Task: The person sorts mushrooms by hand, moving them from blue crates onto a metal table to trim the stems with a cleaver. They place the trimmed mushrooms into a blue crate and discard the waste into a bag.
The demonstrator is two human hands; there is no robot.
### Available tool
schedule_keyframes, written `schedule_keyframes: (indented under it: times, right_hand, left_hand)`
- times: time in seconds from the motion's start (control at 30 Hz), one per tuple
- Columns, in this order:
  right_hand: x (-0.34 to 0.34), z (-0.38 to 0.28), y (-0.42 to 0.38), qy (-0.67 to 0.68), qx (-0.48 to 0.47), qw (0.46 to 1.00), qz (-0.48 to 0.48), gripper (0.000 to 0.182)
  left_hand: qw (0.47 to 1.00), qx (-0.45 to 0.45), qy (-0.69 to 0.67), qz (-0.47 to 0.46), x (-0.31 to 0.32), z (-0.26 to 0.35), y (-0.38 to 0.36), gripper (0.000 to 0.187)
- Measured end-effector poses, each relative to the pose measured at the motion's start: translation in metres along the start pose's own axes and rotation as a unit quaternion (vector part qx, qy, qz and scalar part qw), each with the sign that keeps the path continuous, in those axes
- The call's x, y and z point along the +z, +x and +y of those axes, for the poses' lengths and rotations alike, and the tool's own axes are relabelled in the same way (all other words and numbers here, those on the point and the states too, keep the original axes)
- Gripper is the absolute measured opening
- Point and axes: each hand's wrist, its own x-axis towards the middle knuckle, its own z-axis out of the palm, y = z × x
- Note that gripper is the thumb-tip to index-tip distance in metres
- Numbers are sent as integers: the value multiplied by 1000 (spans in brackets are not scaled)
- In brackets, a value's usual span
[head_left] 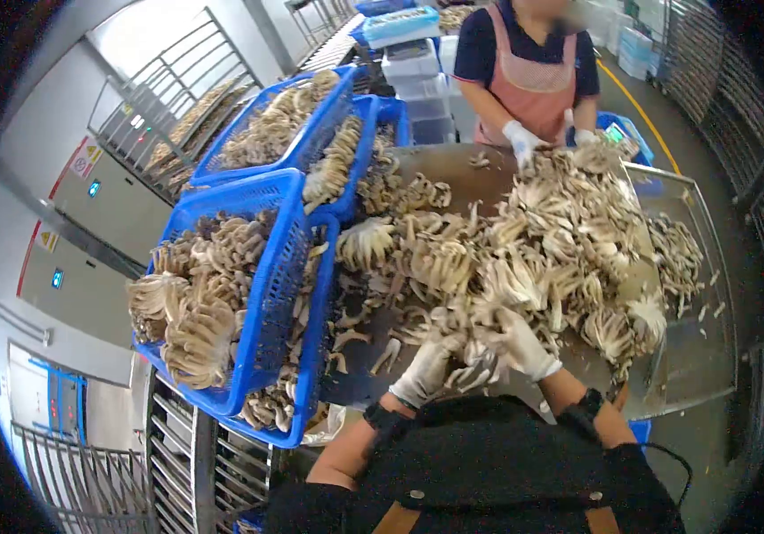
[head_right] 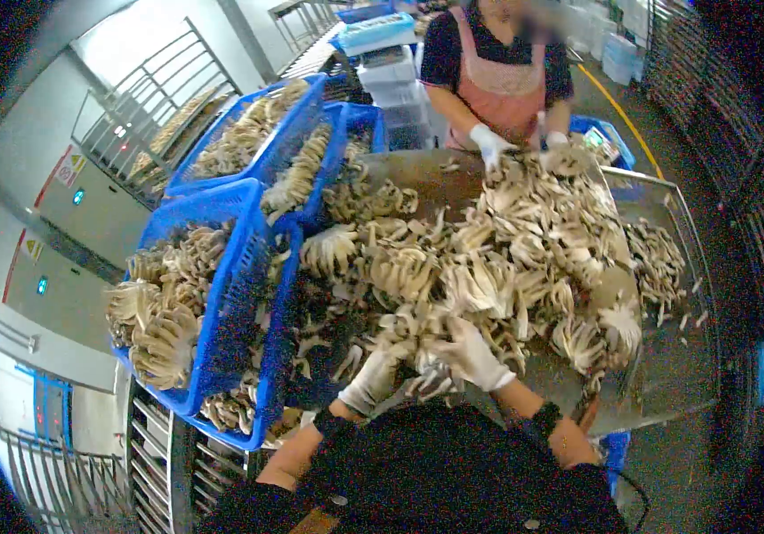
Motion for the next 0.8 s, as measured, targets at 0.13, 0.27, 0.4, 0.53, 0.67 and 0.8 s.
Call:
schedule_keyframes:
  times: [0.13,0.27,0.4,0.53,0.67,0.8]
  right_hand:
    - [7,10,-3,281,151,942,107,39]
    - [9,12,-1,24,23,993,117,23]
    - [20,25,-11,456,209,846,181,30]
    - [18,44,-18,304,181,910,215,31]
    - [25,6,6,444,168,854,212,31]
    - [-1,-3,-7,839,211,500,30,30]
  left_hand:
    - [985,52,163,-40,-10,-1,9,31]
    - [996,17,71,-60,19,-6,4,48]
    - [990,59,131,11,-1,-25,18,47]
    - [939,104,326,33,15,-16,4,61]
    - [962,135,237,13,38,9,-8,47]
    - [971,104,217,-16,-21,-21,18,26]
